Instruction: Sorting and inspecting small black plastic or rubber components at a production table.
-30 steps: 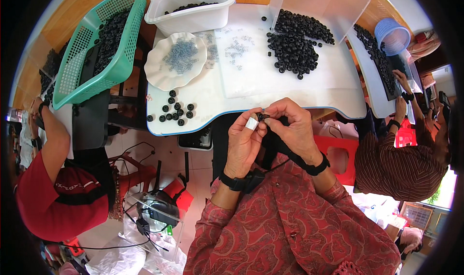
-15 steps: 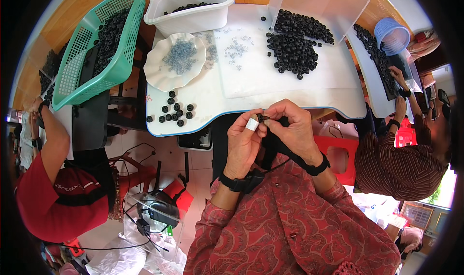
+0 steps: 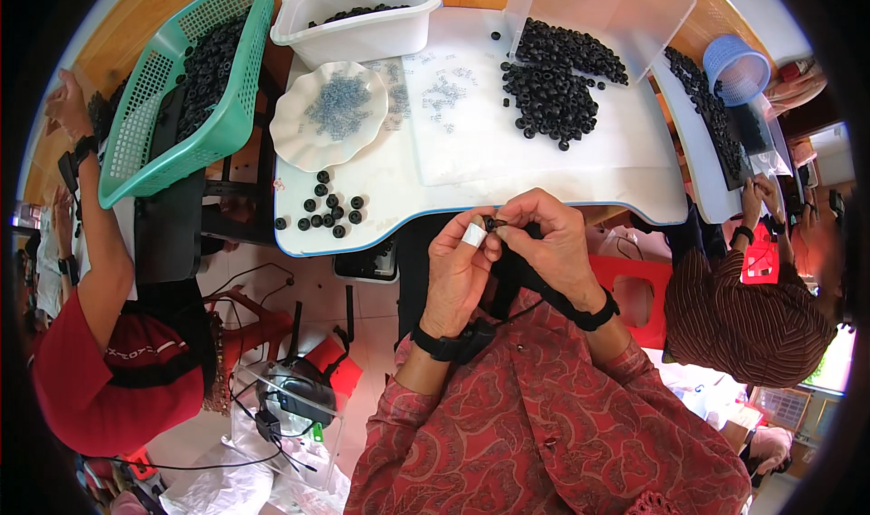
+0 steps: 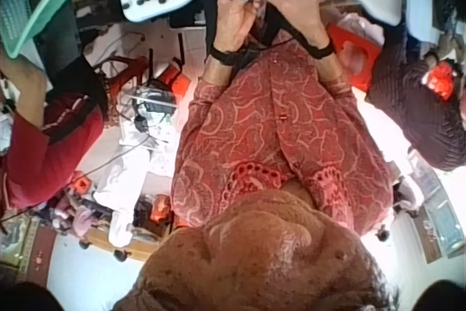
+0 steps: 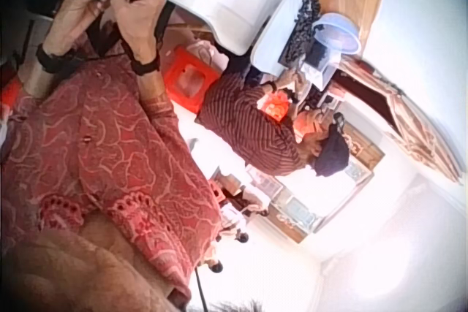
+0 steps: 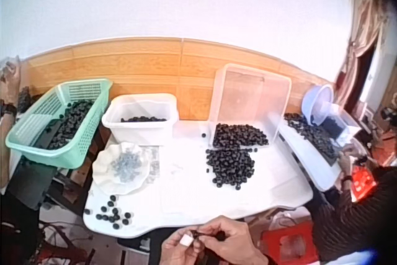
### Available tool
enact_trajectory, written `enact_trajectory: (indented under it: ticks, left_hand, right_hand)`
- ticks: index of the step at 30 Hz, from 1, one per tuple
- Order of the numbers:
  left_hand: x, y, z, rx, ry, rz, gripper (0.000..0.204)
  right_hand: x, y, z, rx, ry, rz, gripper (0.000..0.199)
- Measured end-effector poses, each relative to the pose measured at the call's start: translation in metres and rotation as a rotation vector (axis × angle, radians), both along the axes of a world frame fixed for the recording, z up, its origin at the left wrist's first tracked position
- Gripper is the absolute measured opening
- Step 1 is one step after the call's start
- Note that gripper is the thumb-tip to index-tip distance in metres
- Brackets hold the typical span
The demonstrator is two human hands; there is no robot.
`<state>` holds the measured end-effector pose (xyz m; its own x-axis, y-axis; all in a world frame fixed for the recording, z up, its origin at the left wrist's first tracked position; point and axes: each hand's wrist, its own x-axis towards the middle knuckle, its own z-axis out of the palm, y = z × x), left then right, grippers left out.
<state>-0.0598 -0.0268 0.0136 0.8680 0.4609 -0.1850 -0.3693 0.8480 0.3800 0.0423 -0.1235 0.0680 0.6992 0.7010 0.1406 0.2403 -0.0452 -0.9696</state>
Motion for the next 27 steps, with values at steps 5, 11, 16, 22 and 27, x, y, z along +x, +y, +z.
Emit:
enact_trajectory:
  ticks: [5,11,16,22,27]
  left_hand:
    - [0.0005,0.0004,0.0009,0.003,0.016,0.008,0.02]
    - [0.0002,0.001,-0.0001,0.013,0.013,0.005,0.02]
    - [0.0008,0.0005,-0.001,0.038,0.021,0.013,0.02]
    - [0.0008,-0.0007,-0.0029,0.047,0.023,0.012,0.02]
    - [0.0007,-0.0015,-0.0033,0.067,0.022,0.014,0.02]
  right_hand:
    - [0.0004,0.0005,0.0018,-0.023,-0.024,0.006,0.019]
    - [0.0001,0.0009,0.0043,-0.026,-0.036,0.019,0.019]
    - [0.0,0.0003,0.0034,-0.03,-0.02,0.018,0.018]
    - [0.0002,-0.0007,0.0027,-0.04,-0.039,0.013,0.018]
    - [-0.0001,-0.0013,0.003,-0.057,-0.085,0.003,0.018]
